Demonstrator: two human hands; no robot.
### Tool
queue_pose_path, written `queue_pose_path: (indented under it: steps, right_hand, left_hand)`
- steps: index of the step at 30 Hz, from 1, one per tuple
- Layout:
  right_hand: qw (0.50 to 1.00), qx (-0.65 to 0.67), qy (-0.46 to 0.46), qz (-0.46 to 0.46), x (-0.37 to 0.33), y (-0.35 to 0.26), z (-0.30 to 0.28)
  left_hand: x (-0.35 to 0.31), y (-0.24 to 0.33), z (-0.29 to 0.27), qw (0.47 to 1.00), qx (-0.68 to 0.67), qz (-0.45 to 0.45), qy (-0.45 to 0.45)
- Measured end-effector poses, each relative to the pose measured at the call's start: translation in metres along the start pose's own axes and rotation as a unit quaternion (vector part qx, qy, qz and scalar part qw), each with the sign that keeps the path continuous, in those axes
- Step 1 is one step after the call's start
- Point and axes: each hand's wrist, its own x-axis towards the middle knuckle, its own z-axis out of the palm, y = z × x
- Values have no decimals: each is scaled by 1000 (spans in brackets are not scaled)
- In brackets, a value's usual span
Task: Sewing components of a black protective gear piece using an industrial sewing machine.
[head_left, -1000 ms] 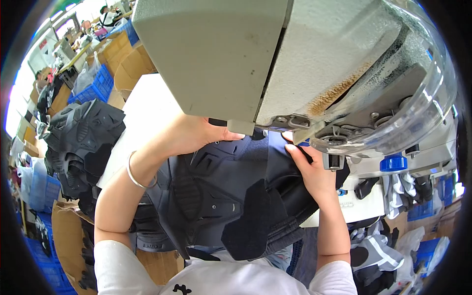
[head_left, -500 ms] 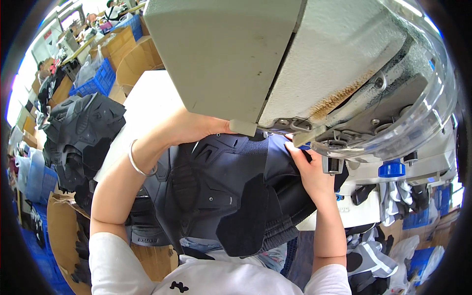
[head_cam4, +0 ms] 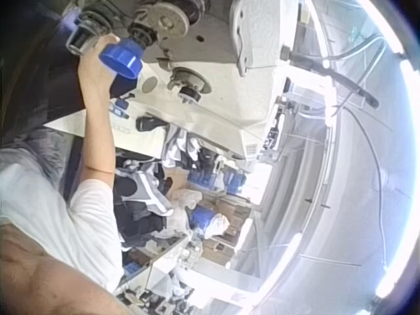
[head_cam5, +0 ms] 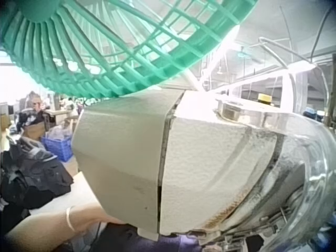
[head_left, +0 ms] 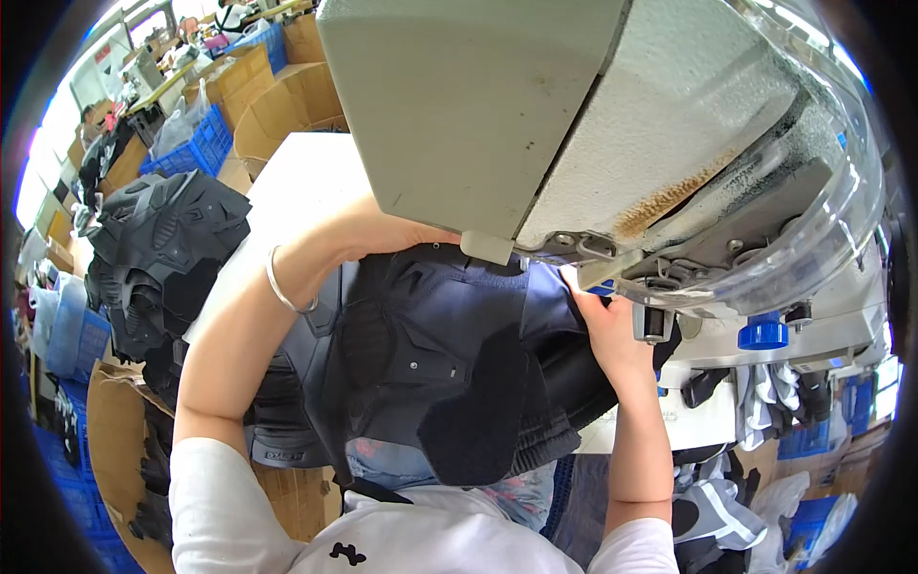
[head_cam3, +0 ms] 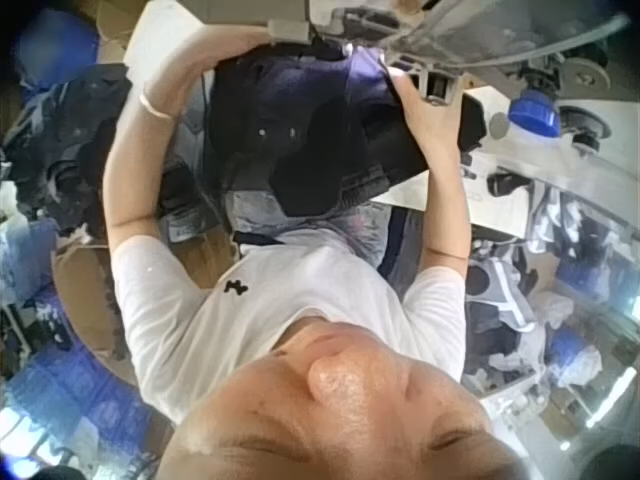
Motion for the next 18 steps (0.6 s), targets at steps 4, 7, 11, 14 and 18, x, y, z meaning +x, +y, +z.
queue_pose_path:
  steps: [4, 7, 11, 14, 18]
  right_hand:
    - [1000, 9, 13, -1, 3, -2, -1]
    - [999, 40, -5, 2, 9, -12, -6]
    - [999, 38, -1, 13, 7, -2, -2]
    - [1000, 18, -3, 13, 5, 3, -1]
    - [1000, 12, -9, 0, 4, 1, -4]
  left_hand:
    - [5, -12, -3, 998, -38, -42, -9]
    - [5, -22, -3, 999, 0, 33, 3]
    - [2, -6, 1, 994, 94, 60, 19]
    - [2, -4, 2, 994, 68, 86, 19]
    - [-1, -4, 2, 995, 58, 71, 31]
